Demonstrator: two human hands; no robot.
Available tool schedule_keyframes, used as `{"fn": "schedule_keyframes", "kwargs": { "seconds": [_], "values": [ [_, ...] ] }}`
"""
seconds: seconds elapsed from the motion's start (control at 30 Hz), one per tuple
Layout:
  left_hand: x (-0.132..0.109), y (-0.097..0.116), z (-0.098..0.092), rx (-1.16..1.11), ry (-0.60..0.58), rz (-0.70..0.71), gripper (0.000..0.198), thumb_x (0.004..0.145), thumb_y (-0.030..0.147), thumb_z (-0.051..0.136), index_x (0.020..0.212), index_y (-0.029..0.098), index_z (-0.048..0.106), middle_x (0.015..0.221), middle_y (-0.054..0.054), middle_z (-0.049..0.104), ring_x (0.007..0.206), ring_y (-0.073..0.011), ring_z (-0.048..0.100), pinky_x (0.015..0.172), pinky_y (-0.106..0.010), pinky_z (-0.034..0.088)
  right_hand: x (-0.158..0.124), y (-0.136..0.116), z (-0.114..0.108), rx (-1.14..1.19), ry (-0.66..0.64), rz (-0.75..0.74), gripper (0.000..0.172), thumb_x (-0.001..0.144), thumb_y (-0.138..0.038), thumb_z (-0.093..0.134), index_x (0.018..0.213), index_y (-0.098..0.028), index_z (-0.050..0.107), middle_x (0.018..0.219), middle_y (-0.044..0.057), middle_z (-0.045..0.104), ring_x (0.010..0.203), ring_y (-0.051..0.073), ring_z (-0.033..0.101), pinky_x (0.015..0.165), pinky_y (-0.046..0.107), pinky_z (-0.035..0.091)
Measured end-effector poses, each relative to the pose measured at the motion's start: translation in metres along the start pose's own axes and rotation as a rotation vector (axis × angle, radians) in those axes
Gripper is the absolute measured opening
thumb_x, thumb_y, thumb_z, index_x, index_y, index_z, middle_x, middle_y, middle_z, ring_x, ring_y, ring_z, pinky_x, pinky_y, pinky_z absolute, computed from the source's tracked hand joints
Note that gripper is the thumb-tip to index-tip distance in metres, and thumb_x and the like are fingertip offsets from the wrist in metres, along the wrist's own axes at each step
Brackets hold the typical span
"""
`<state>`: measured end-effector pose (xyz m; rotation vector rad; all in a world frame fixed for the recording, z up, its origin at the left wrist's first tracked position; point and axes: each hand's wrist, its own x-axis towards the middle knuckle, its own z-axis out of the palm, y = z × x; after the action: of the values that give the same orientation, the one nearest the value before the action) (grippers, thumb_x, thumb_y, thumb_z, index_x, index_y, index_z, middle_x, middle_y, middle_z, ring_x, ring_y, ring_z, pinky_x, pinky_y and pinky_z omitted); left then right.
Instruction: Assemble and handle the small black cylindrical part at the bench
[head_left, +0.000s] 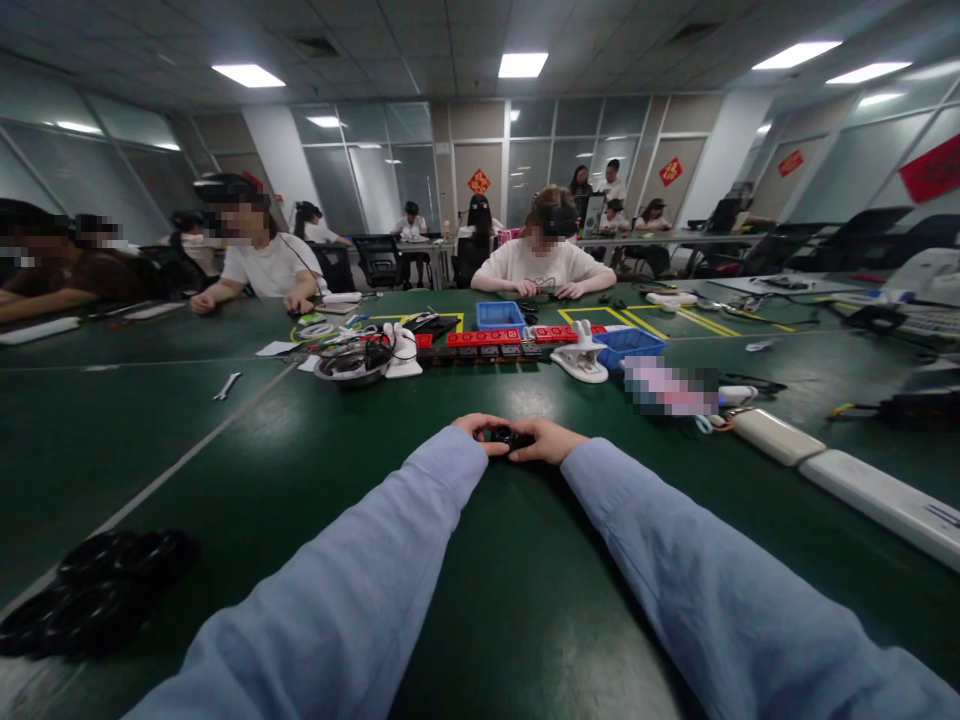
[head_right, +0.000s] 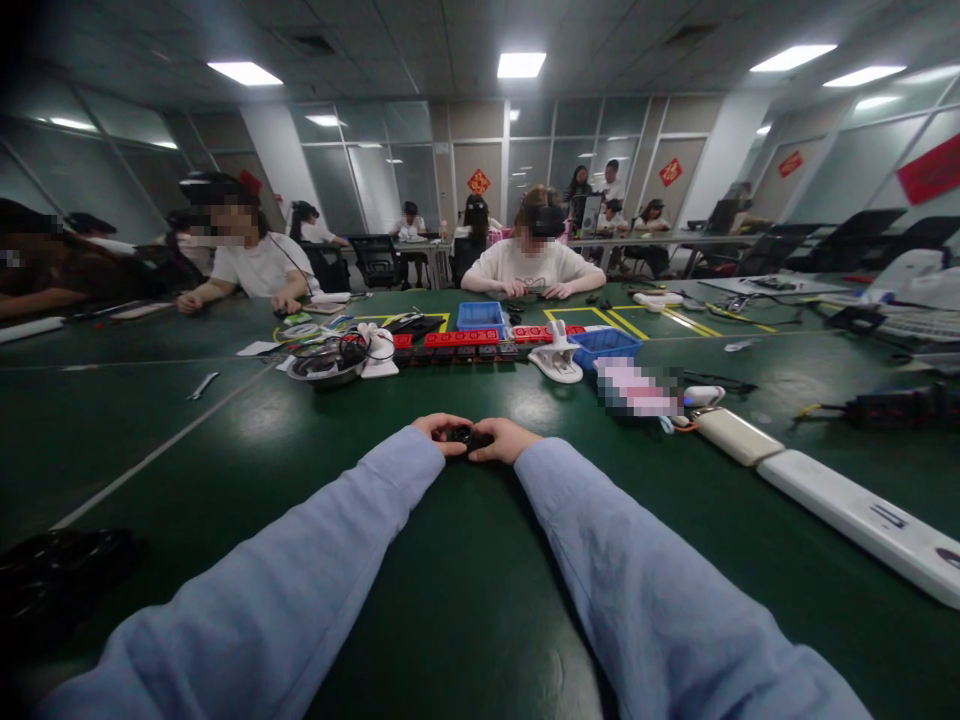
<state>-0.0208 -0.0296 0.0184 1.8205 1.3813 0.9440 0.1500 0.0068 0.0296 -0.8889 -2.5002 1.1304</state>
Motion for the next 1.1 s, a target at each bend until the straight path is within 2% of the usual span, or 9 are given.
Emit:
{"fn": "schedule_keyframes", "kwargs": {
  "seconds": [0.17,0.4,0.53,0.67,0.77,0.83,0.9,0.97,1.1],
  "values": [
    [0.0,0.0,0.0,-0.023,-0.008,0.006,0.045,0.052,0.024,0.066,0.095,0.015,0.059,0.051,0.005,0.044,0.043,-0.0036,0.027,0.044,-0.02,0.024,0.0,0.0,0.002,-0.014,0.018,0.017,0.024,0.058,-0.027,0.059,0.077,-0.012,0.056,0.065,-0.002,0.051,0.063,0.011,0.047,0.06,0.023,0.036],
    [0.0,0.001,0.001,-0.029,-0.005,-0.001,0.044,0.051,0.025,0.066,0.093,0.015,0.06,0.058,0.003,0.051,0.042,-0.0027,0.025,0.041,-0.019,0.021,0.001,0.003,0.002,0.0,0.017,0.002,0.028,0.058,-0.026,0.059,0.081,-0.012,0.056,0.067,-0.002,0.053,0.064,0.011,0.047,0.059,0.022,0.036],
    [-0.001,0.001,0.005,0.013,0.055,-0.032,0.044,0.05,0.028,0.067,0.092,0.017,0.06,0.068,0.0,0.057,0.044,-0.0042,0.034,0.042,-0.019,0.025,0.002,0.004,0.005,-0.001,0.045,0.007,0.033,0.058,-0.031,0.06,0.084,-0.013,0.054,0.07,-0.001,0.055,0.064,0.011,0.048,0.059,0.023,0.036],
    [-0.002,0.002,0.015,0.098,0.215,-0.04,0.042,0.049,0.031,0.068,0.087,0.015,0.06,0.08,-0.005,0.058,0.066,-0.0125,0.051,0.059,-0.024,0.039,0.004,0.001,0.019,-0.198,0.259,0.111,0.037,0.054,-0.04,0.062,0.079,-0.014,0.052,0.071,0.001,0.054,0.066,0.013,0.049,0.056,0.023,0.035],
    [-0.003,0.005,0.023,0.225,0.352,-0.053,0.041,0.051,0.035,0.067,0.085,0.014,0.058,0.084,-0.007,0.057,0.074,-0.0159,0.053,0.07,-0.029,0.041,0.006,-0.007,0.032,-0.4,0.453,0.222,0.037,0.058,-0.042,0.058,0.082,-0.015,0.05,0.076,0.006,0.055,0.068,0.016,0.05,0.056,0.025,0.034],
    [-0.003,0.007,0.026,0.26,0.39,-0.063,0.041,0.052,0.033,0.066,0.086,0.013,0.057,0.086,-0.008,0.056,0.074,-0.0157,0.053,0.07,-0.03,0.041,0.006,-0.012,0.038,-0.48,0.509,0.277,0.035,0.062,-0.04,0.055,0.084,-0.014,0.049,0.079,0.008,0.055,0.071,0.018,0.05,0.058,0.026,0.034],
    [-0.003,0.007,0.025,0.224,0.366,-0.053,0.042,0.052,0.031,0.066,0.088,0.012,0.056,0.086,-0.008,0.055,0.072,-0.0144,0.053,0.066,-0.027,0.042,0.004,-0.014,0.037,-0.483,0.502,0.273,0.035,0.062,-0.039,0.056,0.086,-0.014,0.05,0.082,0.009,0.055,0.075,0.019,0.051,0.062,0.027,0.035],
    [-0.003,0.005,0.022,0.152,0.302,-0.033,0.041,0.052,0.029,0.066,0.089,0.013,0.057,0.083,-0.006,0.056,0.064,-0.0117,0.051,0.057,-0.024,0.04,0.002,-0.015,0.031,-0.396,0.439,0.196,0.04,0.059,-0.037,0.059,0.091,-0.015,0.05,0.087,0.008,0.055,0.08,0.019,0.051,0.066,0.028,0.036],
    [-0.002,-0.001,0.013,-0.029,0.111,-0.012,0.042,0.052,0.027,0.066,0.092,0.015,0.057,0.074,-0.001,0.057,0.045,-0.004,0.036,0.044,-0.019,0.029,-0.004,-0.01,0.013,-0.096,0.157,0.046,0.044,0.056,-0.028,0.063,0.096,-0.016,0.05,0.09,0.003,0.056,0.082,0.017,0.052,0.07,0.027,0.038]
  ]
}}
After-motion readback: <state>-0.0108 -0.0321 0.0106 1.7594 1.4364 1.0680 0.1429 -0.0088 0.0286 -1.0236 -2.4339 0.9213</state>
